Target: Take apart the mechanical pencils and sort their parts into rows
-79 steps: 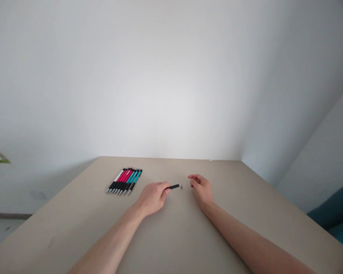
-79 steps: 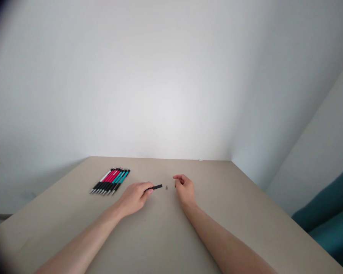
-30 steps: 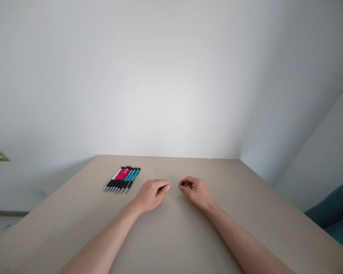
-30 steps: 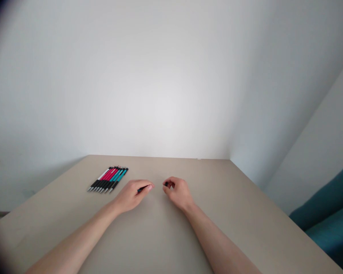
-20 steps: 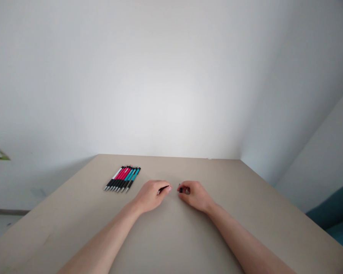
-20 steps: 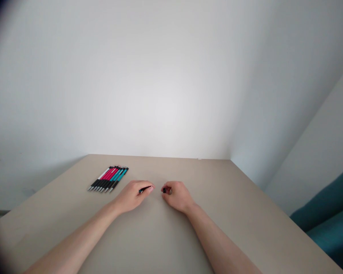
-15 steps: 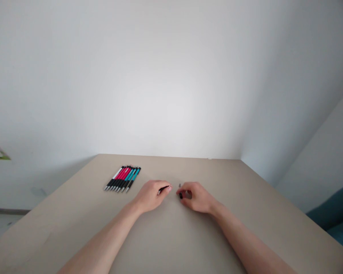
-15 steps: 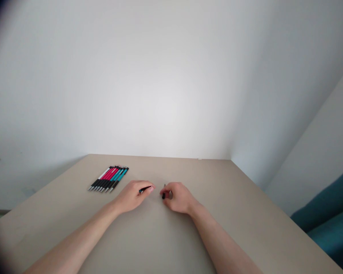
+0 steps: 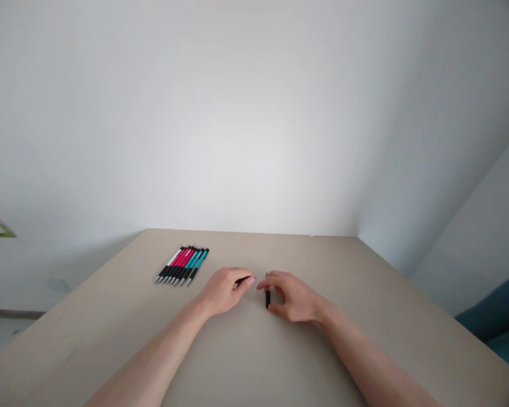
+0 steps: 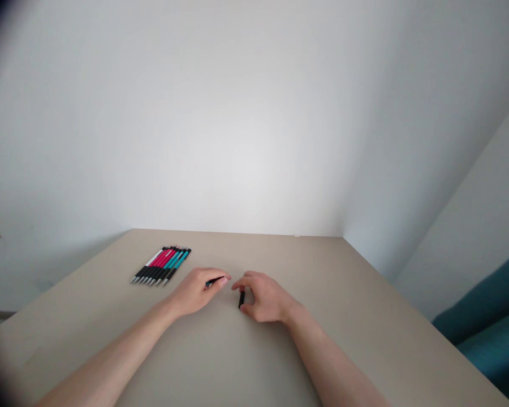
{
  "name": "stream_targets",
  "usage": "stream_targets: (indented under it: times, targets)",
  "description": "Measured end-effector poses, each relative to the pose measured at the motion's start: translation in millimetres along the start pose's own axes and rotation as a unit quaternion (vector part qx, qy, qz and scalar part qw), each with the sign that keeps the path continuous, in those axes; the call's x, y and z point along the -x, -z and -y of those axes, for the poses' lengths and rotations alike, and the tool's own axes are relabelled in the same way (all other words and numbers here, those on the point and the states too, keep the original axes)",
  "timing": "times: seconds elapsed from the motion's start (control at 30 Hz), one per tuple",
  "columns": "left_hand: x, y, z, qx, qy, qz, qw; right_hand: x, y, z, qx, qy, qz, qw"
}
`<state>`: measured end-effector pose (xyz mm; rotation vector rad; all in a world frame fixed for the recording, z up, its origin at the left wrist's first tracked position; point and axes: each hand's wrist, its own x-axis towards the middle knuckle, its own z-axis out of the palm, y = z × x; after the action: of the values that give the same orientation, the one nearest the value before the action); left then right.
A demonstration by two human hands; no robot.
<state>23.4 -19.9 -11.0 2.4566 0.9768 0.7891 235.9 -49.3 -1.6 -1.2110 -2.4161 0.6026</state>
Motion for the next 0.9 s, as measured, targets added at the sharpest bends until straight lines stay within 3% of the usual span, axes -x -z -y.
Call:
stream_targets:
  times: [0.47,0.7,0.8,0.9]
  targets:
    - [2,6,1,-0.012,-0.022,0.016,1.000,4,3,6,-0.001,0.009,0.026,1.000]
    - [1,4,0,-0.025,-0.080,0.037,0.996,-5,-3,6,-0.017,-0.039,-0.096,0.994]
    - [0,1,0,-0.028,-0.078,0.045,0.996,-10,-8,10,-0.020,-0.047,-0.106,0.993]
    - [-1,-1,0,-0.010,-0.052,0.015,0.999,-12,-10,12,-0.024,-0.055,-0.111,0.992]
